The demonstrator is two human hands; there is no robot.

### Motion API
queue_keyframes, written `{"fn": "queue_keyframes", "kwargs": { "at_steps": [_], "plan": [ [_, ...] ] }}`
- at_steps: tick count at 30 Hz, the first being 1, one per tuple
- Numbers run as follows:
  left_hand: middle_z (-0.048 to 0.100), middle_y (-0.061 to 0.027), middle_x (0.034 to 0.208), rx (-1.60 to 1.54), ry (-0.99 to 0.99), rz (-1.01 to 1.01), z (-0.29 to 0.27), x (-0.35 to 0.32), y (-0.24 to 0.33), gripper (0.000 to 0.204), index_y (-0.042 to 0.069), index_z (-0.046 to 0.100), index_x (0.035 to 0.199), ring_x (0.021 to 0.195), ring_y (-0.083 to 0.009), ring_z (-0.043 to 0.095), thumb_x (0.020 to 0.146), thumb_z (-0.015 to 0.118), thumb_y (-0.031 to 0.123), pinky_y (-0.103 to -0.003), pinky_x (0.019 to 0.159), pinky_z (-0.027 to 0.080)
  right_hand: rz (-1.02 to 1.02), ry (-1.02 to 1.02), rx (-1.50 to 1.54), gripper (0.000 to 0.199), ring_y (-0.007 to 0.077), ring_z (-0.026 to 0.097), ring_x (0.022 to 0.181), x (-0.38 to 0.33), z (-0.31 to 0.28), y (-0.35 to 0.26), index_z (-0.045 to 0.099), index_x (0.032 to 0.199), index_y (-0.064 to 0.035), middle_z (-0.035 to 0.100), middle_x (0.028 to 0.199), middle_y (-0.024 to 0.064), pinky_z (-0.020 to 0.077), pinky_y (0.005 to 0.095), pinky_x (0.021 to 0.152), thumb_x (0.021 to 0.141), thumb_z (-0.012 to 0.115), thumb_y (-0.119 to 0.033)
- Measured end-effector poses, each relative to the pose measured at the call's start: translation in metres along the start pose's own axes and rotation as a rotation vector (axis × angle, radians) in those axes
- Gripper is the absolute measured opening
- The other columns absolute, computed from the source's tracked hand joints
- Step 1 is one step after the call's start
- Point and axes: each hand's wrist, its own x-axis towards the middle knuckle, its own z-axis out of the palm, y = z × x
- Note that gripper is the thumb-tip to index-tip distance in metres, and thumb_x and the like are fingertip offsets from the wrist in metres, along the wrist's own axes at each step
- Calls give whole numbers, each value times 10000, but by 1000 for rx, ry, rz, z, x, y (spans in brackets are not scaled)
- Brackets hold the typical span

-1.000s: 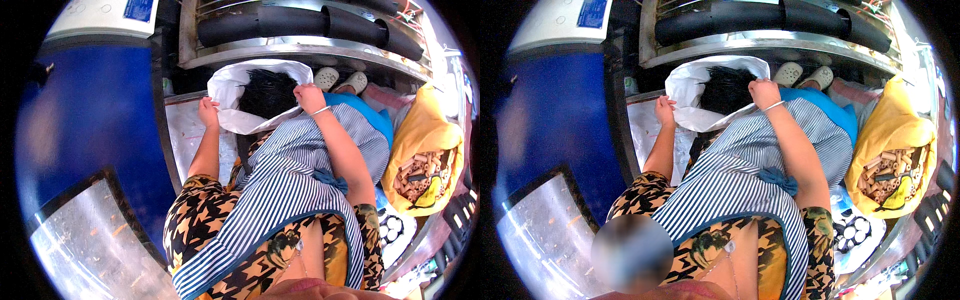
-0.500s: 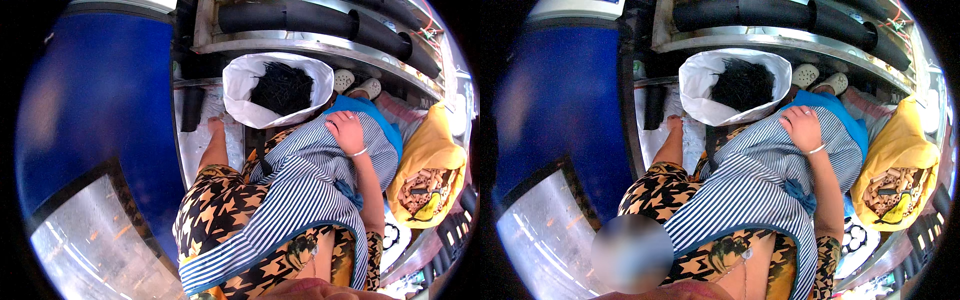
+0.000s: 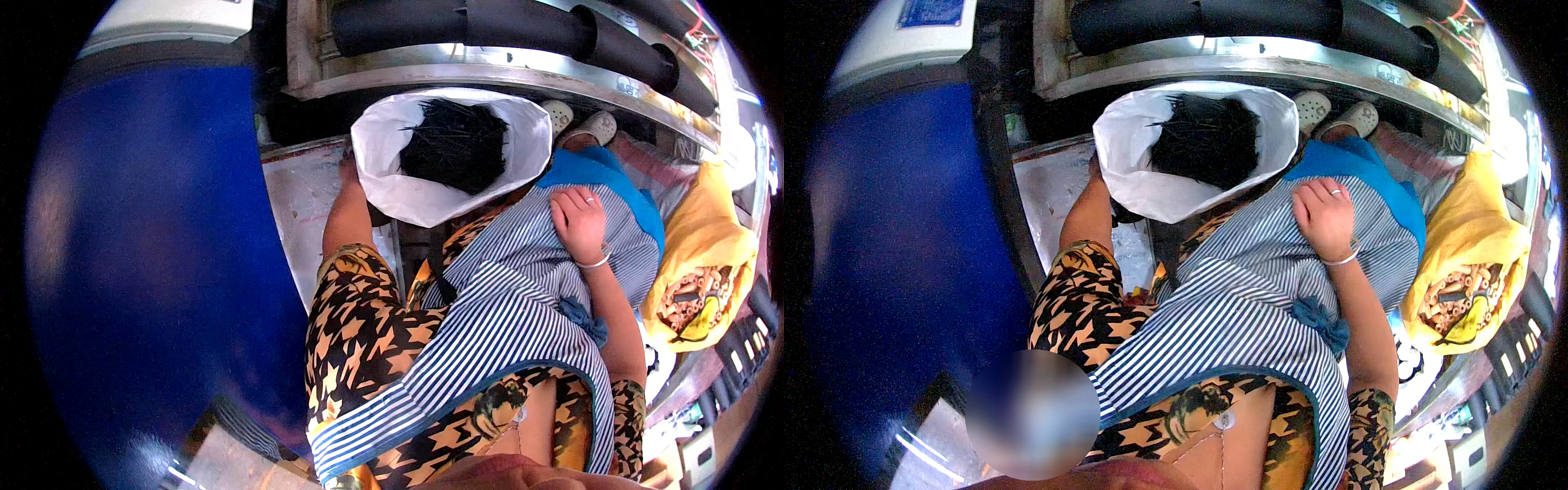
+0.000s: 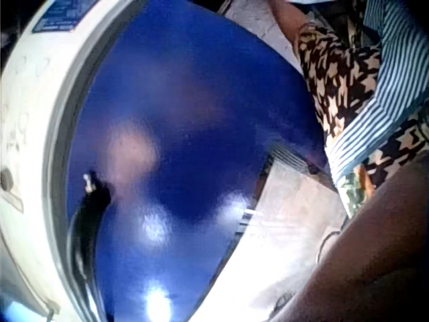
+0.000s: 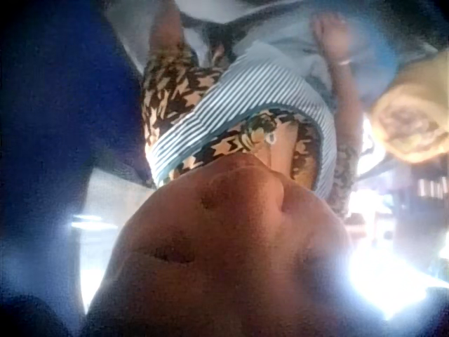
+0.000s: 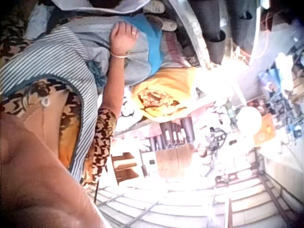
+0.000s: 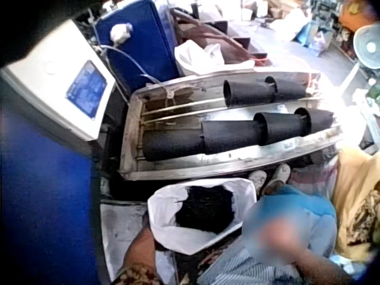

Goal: The person cleans a black cone-shaped component with a yellow cloth, inserts a wooden handle into the side, and attaches a white circular cap to the narrow end before placing it with others in a pile.

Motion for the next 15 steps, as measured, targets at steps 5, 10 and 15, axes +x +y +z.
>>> {"fn": "queue_keyframes", "kwargs": {
  "at_steps": [5, 10, 15],
  "plan": [
    [642, -146, 1093, -221, -31, -135, 25, -30, 7, 412, 121, 592, 1246, 1027, -392, 624, 896, 561, 337, -487, 865, 522, -9, -19, -21, 78, 224, 605, 869, 2, -6, -4, 652, 835, -98, 644, 863, 32, 468, 375, 779, 794, 649, -163],
    [665, -139, 1035, 21, -65, -282, 29, -103, 5, 334, 94, 610, 1158, 936, -395, 656, 916, 543, 315, -501, 784, 540, -25, -29, -36, 96, 230, 604, 875, 2, 1, -8, 664, 862, -100, 656, 883, 28, 468, 372, 783, 800, 651, -173],
    [712, -158, 967, -140, 563, -1220, 10, -157, -26, 294, 39, 648, 1007, 847, -369, 694, 984, 465, 268, -479, 693, 551, -12, -30, -49, 88, 238, 609, 866, 8, 7, -11, 666, 871, -98, 668, 892, 33, 464, 379, 763, 826, 641, -170]
  ]
}}
